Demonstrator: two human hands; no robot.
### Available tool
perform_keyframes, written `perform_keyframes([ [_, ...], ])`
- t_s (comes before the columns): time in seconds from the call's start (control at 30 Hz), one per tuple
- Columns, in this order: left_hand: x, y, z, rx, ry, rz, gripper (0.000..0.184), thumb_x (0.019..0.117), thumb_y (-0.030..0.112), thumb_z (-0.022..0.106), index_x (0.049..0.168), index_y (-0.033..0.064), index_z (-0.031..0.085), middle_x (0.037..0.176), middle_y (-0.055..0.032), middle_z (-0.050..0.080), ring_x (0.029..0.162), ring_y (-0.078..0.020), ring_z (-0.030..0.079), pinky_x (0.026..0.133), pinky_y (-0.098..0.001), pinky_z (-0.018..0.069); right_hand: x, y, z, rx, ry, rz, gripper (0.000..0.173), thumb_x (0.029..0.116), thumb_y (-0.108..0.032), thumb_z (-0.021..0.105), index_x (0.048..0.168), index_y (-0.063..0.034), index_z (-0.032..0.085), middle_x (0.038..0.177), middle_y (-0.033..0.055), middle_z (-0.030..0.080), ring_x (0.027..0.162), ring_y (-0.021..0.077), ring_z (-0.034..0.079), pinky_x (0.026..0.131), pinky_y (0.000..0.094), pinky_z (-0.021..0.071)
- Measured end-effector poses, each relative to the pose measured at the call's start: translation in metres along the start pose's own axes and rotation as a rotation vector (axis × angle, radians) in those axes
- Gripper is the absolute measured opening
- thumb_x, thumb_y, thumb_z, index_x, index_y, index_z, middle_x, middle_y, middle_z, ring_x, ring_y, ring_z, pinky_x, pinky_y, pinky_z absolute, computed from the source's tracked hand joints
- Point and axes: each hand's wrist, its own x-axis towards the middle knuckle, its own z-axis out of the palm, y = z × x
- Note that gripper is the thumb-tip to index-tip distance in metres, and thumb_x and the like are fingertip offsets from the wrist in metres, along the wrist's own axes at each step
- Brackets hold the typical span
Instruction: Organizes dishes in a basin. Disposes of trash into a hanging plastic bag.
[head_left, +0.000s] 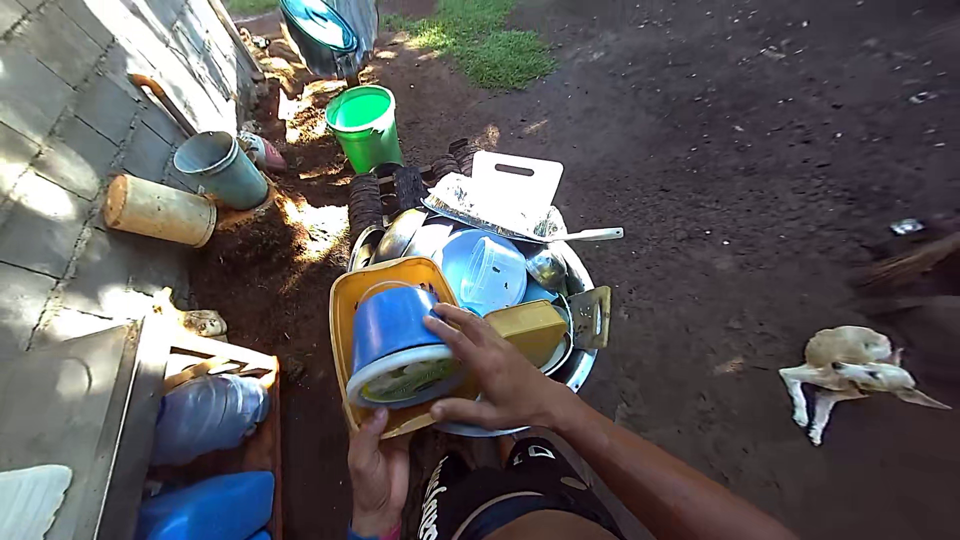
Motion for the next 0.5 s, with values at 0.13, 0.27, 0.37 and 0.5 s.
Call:
perform_keyframes([
  [0.13, 0.019, 0.000, 0.011, 0.159, 0.015, 0.050, 0.098, 0.0791, 0.030, 0.078, 0.160, 0.0216, 0.024, 0.134, -0.0228, 0.061, 0.109, -0.0372, 0.069, 0.080, -0.0548, 0.0623, 0.010, 0.012, 0.016, 0.070, 0.122, -0.004, 0.061, 0.0809, -0.039, 0.080, 0.132, -0.0142, 0.057, 0.158, 0.0228, 0.038, 0.149, 0.0358, 0.036, 0.118, 0.0521, 0.0406],
  [0.27, 0.028, 0.010, 0.010, 0.279, -0.006, 0.111, 0.096, 0.0793, 0.027, 0.074, 0.162, 0.0221, 0.025, 0.141, -0.0194, 0.057, 0.116, -0.0345, 0.065, 0.082, -0.0517, 0.0624, 0.014, 0.024, 0.010, 0.357, 0.003, 0.002, 0.053, 0.0775, -0.034, 0.085, 0.118, -0.0146, 0.058, 0.166, 0.0210, 0.022, 0.153, 0.0367, 0.026, 0.119, 0.0571, 0.0374],
  [0.37, 0.029, 0.015, 0.008, 0.295, -0.010, 0.088, 0.094, 0.0806, 0.026, 0.073, 0.162, 0.0231, 0.025, 0.138, -0.0208, 0.058, 0.112, -0.0348, 0.067, 0.077, -0.0496, 0.0633, 0.014, 0.029, 0.015, 0.214, 0.039, 0.019, 0.057, 0.0801, -0.035, 0.081, 0.129, -0.0183, 0.059, 0.163, 0.0192, 0.031, 0.147, 0.0345, 0.038, 0.112, 0.0527, 0.0463],
  [0.5, 0.026, 0.014, 0.014, 0.214, 0.078, -0.028, 0.083, 0.0893, 0.031, 0.067, 0.161, 0.0292, 0.024, 0.130, -0.0222, 0.062, 0.103, -0.0376, 0.069, 0.074, -0.0529, 0.0618, 0.011, 0.014, 0.039, -0.254, 0.465, -0.148, 0.038, 0.0940, -0.031, 0.072, 0.131, -0.0211, 0.069, 0.128, 0.0154, 0.064, 0.119, 0.0289, 0.061, 0.100, 0.0454, 0.0536],
])
